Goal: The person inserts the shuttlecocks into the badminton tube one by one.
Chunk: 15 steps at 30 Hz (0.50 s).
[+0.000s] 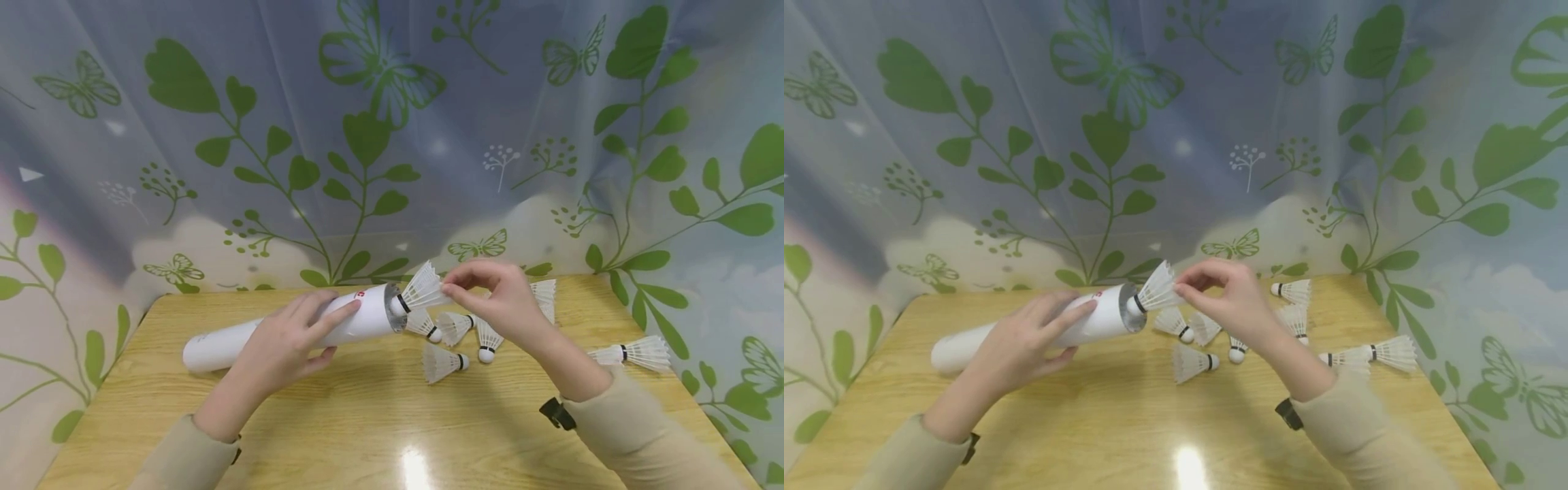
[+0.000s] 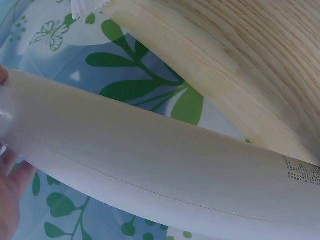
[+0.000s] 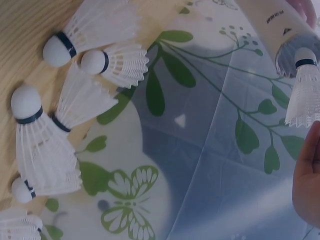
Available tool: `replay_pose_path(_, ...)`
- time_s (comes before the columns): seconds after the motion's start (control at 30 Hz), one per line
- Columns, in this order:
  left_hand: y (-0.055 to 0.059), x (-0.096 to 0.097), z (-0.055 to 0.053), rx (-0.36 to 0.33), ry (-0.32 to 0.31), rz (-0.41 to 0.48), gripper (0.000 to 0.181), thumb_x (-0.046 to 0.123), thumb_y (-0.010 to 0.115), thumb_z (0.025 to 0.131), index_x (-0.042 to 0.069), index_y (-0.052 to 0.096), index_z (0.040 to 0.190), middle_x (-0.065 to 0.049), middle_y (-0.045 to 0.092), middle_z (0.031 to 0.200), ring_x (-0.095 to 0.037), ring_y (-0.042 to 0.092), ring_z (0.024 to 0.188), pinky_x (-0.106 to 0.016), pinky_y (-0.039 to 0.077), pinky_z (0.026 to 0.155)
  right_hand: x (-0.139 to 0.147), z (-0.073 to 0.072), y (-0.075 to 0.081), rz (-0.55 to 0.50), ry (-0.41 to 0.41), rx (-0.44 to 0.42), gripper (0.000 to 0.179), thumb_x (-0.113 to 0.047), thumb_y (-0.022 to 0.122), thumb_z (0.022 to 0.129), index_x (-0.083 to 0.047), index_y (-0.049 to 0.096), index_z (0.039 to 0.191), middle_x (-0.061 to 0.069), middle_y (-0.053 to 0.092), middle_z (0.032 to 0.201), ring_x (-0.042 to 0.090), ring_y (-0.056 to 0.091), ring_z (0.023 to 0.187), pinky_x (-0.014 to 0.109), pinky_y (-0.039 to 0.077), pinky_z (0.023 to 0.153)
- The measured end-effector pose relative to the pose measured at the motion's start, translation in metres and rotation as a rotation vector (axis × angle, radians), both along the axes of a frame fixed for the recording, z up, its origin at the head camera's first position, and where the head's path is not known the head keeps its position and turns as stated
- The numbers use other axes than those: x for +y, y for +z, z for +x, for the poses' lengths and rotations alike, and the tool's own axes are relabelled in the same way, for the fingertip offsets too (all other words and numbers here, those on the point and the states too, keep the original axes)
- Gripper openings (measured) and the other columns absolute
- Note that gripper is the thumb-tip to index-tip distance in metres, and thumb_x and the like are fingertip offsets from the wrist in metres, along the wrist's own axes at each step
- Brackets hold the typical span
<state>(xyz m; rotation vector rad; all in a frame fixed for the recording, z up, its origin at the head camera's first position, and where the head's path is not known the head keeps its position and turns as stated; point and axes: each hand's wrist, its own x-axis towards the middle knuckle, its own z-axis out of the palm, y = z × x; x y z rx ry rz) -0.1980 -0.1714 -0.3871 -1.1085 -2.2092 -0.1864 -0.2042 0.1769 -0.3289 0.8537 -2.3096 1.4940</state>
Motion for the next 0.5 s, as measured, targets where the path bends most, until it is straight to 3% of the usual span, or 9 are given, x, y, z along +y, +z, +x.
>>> replay_pose_path(0.5,0.002,0.003,-0.001,0.034,0.014,-0.012,0.090,0.024,0.093,0.072,0.022,0.055,0.153,-0.015,0.068,0.129,-0.033,0.075,0.103,-0.045,0.068,0.078,-0.027,0.002,-0.011,0.032,0.039,-0.011,0.009,0.002,0.078,0.091,-0.002,0.079,0.100,0.011,0.079,0.096,0.004,0.069,0.085,0.023,0.063,0.081)
